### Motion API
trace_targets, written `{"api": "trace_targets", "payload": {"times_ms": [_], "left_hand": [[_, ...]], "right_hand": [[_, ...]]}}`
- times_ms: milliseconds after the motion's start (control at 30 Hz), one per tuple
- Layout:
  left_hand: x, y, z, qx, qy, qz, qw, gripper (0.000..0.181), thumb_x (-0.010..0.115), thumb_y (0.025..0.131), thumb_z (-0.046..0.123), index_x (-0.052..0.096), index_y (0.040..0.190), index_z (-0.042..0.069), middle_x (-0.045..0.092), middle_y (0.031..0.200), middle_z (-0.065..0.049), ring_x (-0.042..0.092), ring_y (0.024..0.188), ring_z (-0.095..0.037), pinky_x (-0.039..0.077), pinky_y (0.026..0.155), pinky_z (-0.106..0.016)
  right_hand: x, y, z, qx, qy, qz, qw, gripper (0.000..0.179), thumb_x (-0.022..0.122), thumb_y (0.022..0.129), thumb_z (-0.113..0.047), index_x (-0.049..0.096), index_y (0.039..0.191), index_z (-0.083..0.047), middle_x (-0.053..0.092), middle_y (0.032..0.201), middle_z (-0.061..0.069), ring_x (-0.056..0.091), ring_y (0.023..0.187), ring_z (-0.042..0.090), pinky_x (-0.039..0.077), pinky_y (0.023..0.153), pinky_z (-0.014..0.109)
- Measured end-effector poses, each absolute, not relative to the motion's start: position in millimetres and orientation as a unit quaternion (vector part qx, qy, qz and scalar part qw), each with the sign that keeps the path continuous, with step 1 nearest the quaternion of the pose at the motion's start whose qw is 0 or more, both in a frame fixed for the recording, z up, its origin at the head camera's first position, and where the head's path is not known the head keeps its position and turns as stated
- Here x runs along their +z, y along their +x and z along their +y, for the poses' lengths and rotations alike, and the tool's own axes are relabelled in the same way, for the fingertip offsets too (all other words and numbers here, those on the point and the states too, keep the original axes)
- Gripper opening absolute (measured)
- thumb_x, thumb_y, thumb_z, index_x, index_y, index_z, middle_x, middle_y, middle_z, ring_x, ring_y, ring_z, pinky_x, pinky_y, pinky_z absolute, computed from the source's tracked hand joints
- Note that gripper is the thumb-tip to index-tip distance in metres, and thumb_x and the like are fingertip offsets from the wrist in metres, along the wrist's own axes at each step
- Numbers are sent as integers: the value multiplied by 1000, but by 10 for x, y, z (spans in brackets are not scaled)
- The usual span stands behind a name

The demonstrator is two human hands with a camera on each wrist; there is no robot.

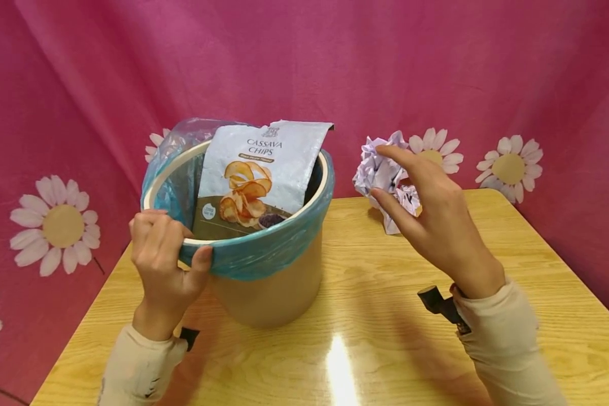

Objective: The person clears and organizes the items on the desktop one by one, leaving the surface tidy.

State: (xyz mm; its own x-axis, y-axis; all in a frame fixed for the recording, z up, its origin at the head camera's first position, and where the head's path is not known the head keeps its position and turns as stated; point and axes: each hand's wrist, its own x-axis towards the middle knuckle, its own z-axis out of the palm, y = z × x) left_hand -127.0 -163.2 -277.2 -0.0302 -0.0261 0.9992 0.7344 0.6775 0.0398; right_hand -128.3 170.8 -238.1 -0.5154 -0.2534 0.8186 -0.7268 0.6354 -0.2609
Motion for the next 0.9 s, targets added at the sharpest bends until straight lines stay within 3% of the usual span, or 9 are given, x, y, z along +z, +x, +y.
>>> {"api": "trace_targets", "payload": {"times_ms": [300,567,767,900], "left_hand": [[-2764,-1272,-1639,-298,-268,-653,642,71,46,97,61,39,60,1,33,57,-13,37,65,-44,34,72,-57],[-2789,-1283,-1627,-297,-273,-653,640,69,46,97,60,39,60,2,33,57,-12,37,65,-44,34,72,-58],[-2783,-1274,-1633,-296,-274,-655,639,69,47,97,60,39,61,2,33,57,-12,37,66,-45,34,73,-58],[-2767,-1273,-1636,-297,-273,-654,640,69,46,97,60,39,61,2,33,57,-12,37,66,-45,34,73,-57]], "right_hand": [[-2225,-1201,1477,331,346,-771,420,55,74,86,-5,56,138,-9,65,124,7,55,90,20,42,81,30],[-2152,-1143,1291,347,369,-759,408,56,73,88,-4,54,140,-8,59,135,10,58,103,21,45,87,31],[-2109,-1165,1103,344,396,-753,399,57,72,90,-5,51,143,-7,57,136,15,54,126,24,43,105,37],[-2121,-1193,991,334,417,-754,382,59,71,91,-12,48,146,-9,56,138,13,52,129,23,40,109,39]]}}
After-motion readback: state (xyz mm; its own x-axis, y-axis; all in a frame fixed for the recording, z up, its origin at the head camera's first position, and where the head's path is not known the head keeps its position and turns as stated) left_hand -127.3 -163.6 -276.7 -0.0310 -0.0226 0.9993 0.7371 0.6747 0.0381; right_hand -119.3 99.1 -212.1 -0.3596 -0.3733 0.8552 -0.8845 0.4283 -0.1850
